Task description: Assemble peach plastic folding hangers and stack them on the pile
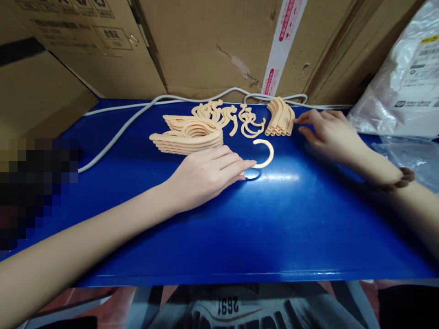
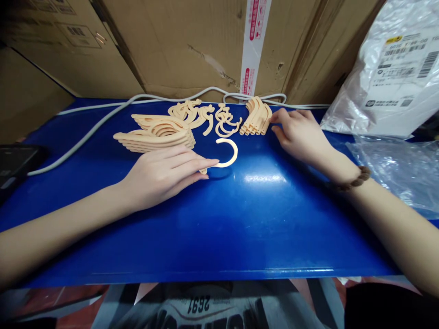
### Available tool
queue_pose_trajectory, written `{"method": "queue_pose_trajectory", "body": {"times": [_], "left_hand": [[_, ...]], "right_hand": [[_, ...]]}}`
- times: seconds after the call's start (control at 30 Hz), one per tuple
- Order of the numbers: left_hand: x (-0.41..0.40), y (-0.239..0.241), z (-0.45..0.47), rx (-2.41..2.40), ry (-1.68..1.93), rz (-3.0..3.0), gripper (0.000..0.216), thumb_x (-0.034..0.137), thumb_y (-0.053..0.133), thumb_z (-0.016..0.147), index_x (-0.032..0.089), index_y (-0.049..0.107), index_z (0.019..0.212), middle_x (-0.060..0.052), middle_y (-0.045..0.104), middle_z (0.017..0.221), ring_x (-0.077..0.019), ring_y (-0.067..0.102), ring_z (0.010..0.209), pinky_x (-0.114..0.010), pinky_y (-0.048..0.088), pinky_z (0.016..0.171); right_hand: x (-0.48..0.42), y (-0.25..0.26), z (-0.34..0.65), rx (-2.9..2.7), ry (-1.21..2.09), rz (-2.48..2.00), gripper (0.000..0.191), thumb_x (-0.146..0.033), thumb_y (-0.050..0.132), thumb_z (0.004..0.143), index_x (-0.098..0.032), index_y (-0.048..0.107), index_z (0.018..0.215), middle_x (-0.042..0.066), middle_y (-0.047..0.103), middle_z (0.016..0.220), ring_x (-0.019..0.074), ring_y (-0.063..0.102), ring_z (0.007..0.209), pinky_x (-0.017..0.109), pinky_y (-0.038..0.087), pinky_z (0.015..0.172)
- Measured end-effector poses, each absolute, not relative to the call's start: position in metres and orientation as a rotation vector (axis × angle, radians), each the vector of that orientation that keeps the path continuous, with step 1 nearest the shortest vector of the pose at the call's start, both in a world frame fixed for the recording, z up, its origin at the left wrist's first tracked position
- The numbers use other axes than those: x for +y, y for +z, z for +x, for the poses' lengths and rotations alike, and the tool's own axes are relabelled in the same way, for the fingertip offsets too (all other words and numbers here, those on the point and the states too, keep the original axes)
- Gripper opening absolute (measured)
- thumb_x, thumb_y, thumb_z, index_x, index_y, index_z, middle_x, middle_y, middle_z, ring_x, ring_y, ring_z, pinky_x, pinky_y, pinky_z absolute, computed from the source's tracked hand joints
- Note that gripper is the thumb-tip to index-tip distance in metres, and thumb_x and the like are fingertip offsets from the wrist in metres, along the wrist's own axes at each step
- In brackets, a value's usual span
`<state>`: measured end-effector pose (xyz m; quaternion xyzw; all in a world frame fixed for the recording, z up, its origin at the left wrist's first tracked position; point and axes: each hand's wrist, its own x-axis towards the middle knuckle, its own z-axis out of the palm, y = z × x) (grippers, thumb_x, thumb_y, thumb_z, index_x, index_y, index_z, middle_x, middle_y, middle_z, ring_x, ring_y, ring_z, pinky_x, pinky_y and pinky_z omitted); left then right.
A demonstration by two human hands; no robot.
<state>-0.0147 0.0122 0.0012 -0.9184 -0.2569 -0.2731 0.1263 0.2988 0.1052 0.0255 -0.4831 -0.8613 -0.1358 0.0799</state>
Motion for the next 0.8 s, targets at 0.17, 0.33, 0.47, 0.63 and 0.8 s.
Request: {"method": "queue_pose_trajectory", "body": {"times": [0.17, 0.33, 0.47, 0.63, 0.8], "left_hand": [[0.012, 0.002, -0.016, -0.739, -0.81, -2.658, 0.026, 0.023, 0.049, 0.102, 0.012, 0.066, 0.118, -0.007, 0.075, 0.101, -0.0176, 0.067, 0.089, -0.029, 0.053, 0.079], [0.012, 0.003, -0.016, -0.749, -0.803, -2.643, 0.026, 0.022, 0.049, 0.102, 0.012, 0.065, 0.119, -0.006, 0.075, 0.104, -0.018, 0.067, 0.091, -0.029, 0.053, 0.081], [0.013, 0.0, -0.017, -0.757, -0.791, -2.648, 0.027, 0.023, 0.047, 0.103, 0.013, 0.065, 0.12, -0.007, 0.075, 0.104, -0.0177, 0.067, 0.092, -0.03, 0.053, 0.081], [0.014, -0.001, -0.017, -0.749, -0.815, -2.65, 0.026, 0.023, 0.048, 0.102, 0.014, 0.066, 0.12, -0.006, 0.075, 0.103, -0.0175, 0.067, 0.089, -0.029, 0.054, 0.08], [0.013, 0.001, -0.016, -0.735, -0.831, -2.664, 0.025, 0.02, 0.052, 0.1, 0.012, 0.066, 0.119, -0.006, 0.075, 0.104, -0.0186, 0.067, 0.089, -0.031, 0.054, 0.08]], "right_hand": [[0.098, 0.027, 0.293, -2.563, -0.634, -1.392, 0.029, -0.034, 0.038, 0.095, -0.017, 0.059, 0.105, 0.017, 0.072, 0.099, 0.0286, 0.065, 0.094, 0.048, 0.033, 0.108], [0.098, 0.024, 0.292, -2.655, -0.496, -1.32, 0.024, -0.025, 0.039, 0.092, -0.019, 0.057, 0.106, 0.019, 0.07, 0.11, 0.0286, 0.063, 0.106, 0.049, 0.03, 0.111], [0.096, 0.032, 0.29, -2.652, -0.442, -1.296, 0.022, -0.017, 0.038, 0.089, -0.02, 0.057, 0.099, 0.016, 0.072, 0.101, 0.0285, 0.065, 0.099, 0.052, 0.031, 0.11], [0.087, 0.049, 0.285, -2.573, 0.012, -1.238, 0.021, -0.024, 0.041, 0.093, -0.022, 0.061, 0.099, 0.01, 0.074, 0.097, 0.024, 0.069, 0.088, 0.037, 0.049, 0.08], [0.096, 0.044, 0.301, -2.807, -0.211, -1.329, 0.033, -0.024, 0.05, 0.087, -0.02, 0.064, 0.117, 0.012, 0.071, 0.113, 0.0278, 0.068, 0.091, 0.038, 0.049, 0.076]]}}
